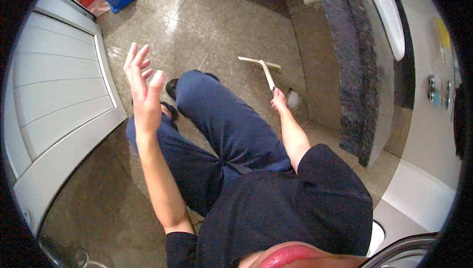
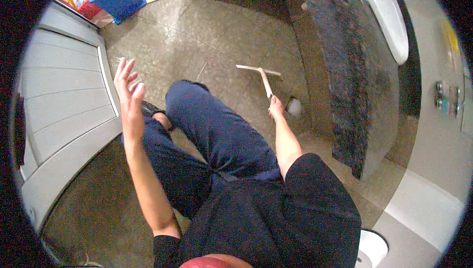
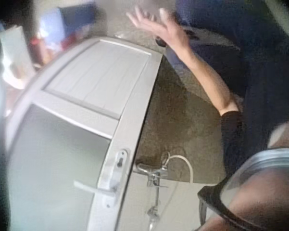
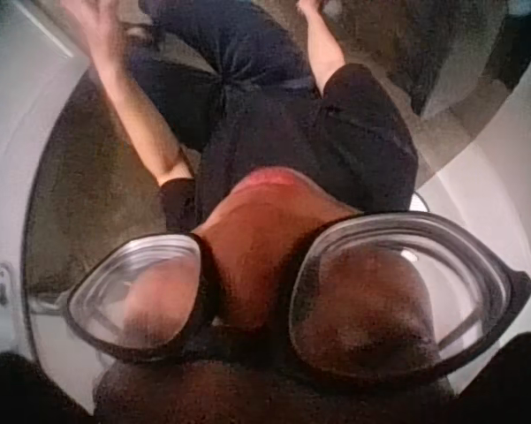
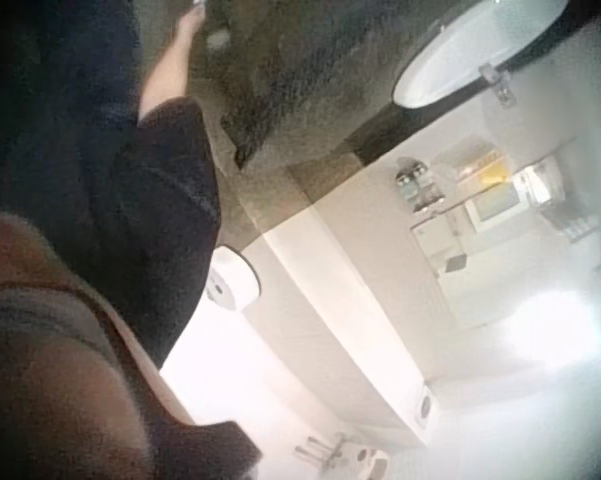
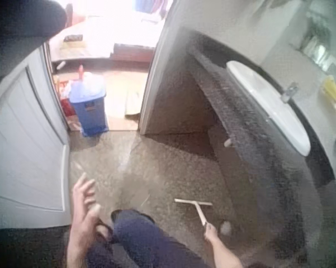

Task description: The person pours water from a plastic bottle onto the bathroom floor, then uses a handheld squeegee to push the water toward the drain. The person repeatedly moves the squeegee across the tiled floor to clear the water.

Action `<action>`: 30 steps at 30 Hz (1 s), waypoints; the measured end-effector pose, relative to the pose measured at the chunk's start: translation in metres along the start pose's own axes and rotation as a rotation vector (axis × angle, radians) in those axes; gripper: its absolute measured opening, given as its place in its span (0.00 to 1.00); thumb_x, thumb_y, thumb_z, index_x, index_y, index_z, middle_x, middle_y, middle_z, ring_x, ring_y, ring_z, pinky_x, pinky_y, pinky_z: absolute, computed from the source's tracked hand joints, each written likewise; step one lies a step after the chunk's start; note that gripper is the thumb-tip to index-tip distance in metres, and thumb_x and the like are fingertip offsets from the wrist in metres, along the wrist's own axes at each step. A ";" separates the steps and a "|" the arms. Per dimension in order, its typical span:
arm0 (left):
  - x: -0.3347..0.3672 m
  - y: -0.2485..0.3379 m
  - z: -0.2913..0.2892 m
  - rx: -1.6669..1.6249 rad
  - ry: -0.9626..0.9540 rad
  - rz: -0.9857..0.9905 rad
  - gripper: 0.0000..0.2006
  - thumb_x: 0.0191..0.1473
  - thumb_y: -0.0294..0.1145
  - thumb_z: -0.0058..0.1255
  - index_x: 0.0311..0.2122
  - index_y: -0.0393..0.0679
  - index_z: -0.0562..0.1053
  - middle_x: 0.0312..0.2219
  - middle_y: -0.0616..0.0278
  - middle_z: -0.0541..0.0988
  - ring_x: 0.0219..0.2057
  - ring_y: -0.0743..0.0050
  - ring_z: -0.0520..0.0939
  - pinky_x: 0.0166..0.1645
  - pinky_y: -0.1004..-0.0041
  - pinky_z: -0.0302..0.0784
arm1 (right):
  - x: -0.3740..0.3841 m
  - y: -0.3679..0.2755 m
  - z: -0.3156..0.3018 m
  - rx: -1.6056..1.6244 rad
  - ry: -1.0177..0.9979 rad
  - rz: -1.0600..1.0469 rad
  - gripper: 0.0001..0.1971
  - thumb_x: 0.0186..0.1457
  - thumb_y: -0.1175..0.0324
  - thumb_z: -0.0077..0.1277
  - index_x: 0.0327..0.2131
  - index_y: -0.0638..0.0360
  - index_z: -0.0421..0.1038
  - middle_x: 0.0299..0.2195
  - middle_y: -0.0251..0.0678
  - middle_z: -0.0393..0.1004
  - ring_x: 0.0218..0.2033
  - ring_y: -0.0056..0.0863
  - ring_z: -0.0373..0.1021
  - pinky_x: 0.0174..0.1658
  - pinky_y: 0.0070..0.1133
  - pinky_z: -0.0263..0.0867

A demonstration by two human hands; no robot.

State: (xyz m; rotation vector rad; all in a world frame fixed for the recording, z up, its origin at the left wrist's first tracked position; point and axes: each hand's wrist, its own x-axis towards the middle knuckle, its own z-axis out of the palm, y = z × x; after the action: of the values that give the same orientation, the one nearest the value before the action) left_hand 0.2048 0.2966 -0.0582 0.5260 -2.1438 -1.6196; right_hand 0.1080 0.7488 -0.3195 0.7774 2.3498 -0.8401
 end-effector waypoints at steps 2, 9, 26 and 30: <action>0.000 0.007 0.019 -0.307 0.083 -0.007 0.29 0.49 0.44 0.41 0.56 0.44 0.59 0.57 0.58 0.60 0.52 0.64 0.64 0.56 0.65 0.56 | 0.017 -0.015 -0.019 0.080 -0.071 0.007 0.20 0.61 0.47 0.29 0.51 0.39 0.61 0.15 0.31 0.66 0.09 0.19 0.57 0.09 0.19 0.52; -0.031 -0.057 0.076 -0.289 0.019 -0.124 0.25 0.49 0.32 0.34 0.56 0.45 0.61 0.55 0.59 0.63 0.59 0.64 0.59 0.58 0.68 0.54 | 0.005 -0.100 -0.011 0.323 -0.332 -0.091 0.16 0.59 0.53 0.36 0.42 0.53 0.62 0.18 0.29 0.66 0.12 0.16 0.58 0.12 0.16 0.55; 0.077 -0.035 0.097 -0.179 -0.867 -0.733 0.35 0.29 0.16 0.30 0.52 0.37 0.62 0.47 0.47 0.69 0.45 0.63 0.73 0.41 0.70 0.74 | 0.343 -0.266 -0.047 -0.216 0.353 -0.563 0.26 0.55 0.53 0.43 0.56 0.48 0.57 0.48 0.46 0.68 0.47 0.45 0.66 0.49 0.34 0.62; 0.099 -0.051 0.077 0.285 -1.021 -0.381 0.22 0.46 0.26 0.35 0.49 0.36 0.67 0.45 0.44 0.72 0.46 0.46 0.72 0.52 0.64 0.65 | 0.382 -0.272 -0.036 -0.898 0.451 -0.562 0.28 0.58 0.54 0.38 0.61 0.41 0.46 0.47 0.50 0.68 0.47 0.51 0.65 0.50 0.39 0.61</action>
State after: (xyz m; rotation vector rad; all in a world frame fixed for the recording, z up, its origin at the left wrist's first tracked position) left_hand 0.0833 0.2942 -0.1175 0.1801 -3.1975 -2.0783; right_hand -0.3482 0.7270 -0.4308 -0.1039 2.9783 0.3012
